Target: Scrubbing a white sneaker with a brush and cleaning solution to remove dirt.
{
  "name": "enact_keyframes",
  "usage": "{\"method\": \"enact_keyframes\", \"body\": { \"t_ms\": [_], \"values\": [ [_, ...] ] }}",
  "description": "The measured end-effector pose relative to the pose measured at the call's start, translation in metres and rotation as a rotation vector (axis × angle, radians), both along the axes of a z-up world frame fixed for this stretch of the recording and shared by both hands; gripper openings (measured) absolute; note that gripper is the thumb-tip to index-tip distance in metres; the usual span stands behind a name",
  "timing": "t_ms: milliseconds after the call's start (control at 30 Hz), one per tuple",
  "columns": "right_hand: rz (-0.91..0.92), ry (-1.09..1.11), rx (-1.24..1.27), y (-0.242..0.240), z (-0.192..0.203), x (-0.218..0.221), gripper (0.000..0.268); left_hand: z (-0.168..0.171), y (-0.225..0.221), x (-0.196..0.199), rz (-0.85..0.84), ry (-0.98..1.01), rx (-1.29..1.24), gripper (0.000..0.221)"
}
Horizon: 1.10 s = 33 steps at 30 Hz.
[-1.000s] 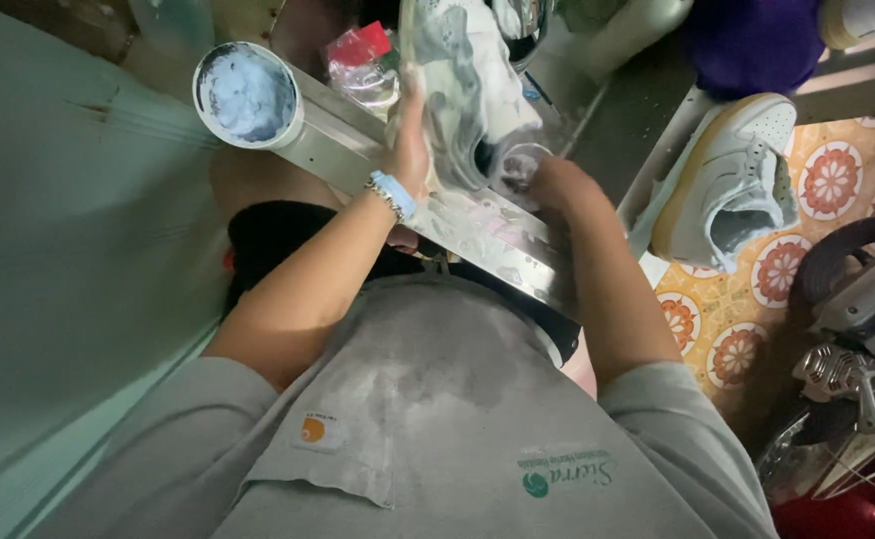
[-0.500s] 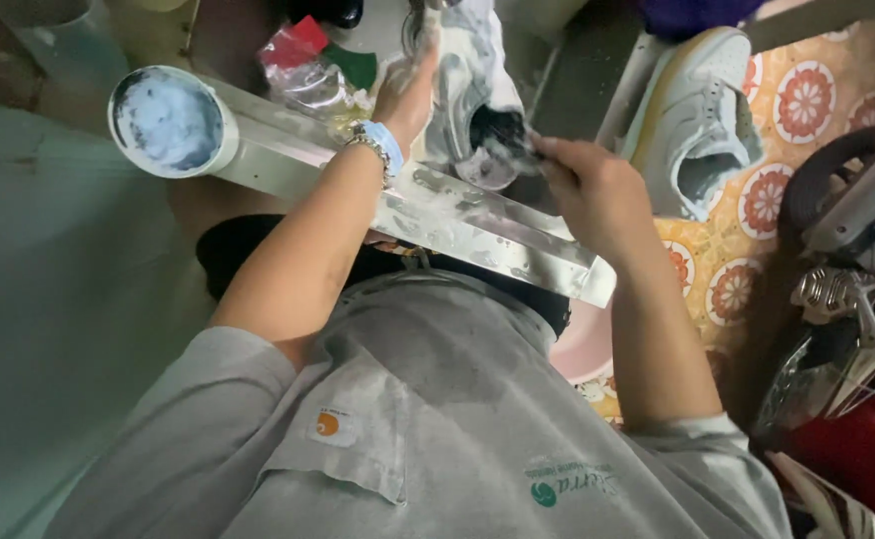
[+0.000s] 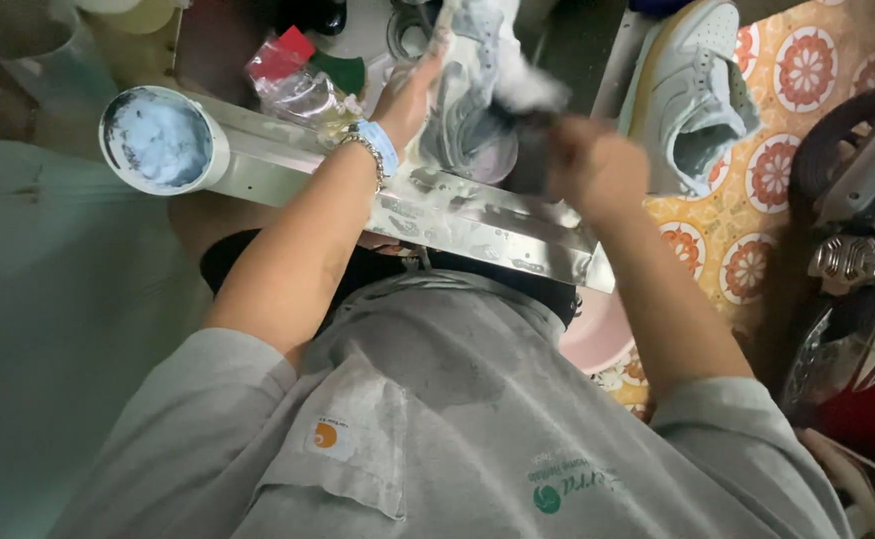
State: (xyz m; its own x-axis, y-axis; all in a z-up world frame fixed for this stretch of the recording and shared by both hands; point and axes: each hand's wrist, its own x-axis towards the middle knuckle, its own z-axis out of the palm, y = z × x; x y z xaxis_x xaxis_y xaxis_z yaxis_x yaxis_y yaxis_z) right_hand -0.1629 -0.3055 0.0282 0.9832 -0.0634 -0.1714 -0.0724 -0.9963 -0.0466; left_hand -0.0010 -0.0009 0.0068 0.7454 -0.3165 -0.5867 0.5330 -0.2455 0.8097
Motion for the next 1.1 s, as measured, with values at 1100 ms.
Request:
{"method": "enact_keyframes", "body": {
  "t_ms": [1100],
  "values": [
    [0.362, -0.158, 0.308, 0.081, 0.067, -0.030, 0.033, 0.022, 0.002, -0.001, -0.152, 0.018, -0.061, 0.132]
  ]
}}
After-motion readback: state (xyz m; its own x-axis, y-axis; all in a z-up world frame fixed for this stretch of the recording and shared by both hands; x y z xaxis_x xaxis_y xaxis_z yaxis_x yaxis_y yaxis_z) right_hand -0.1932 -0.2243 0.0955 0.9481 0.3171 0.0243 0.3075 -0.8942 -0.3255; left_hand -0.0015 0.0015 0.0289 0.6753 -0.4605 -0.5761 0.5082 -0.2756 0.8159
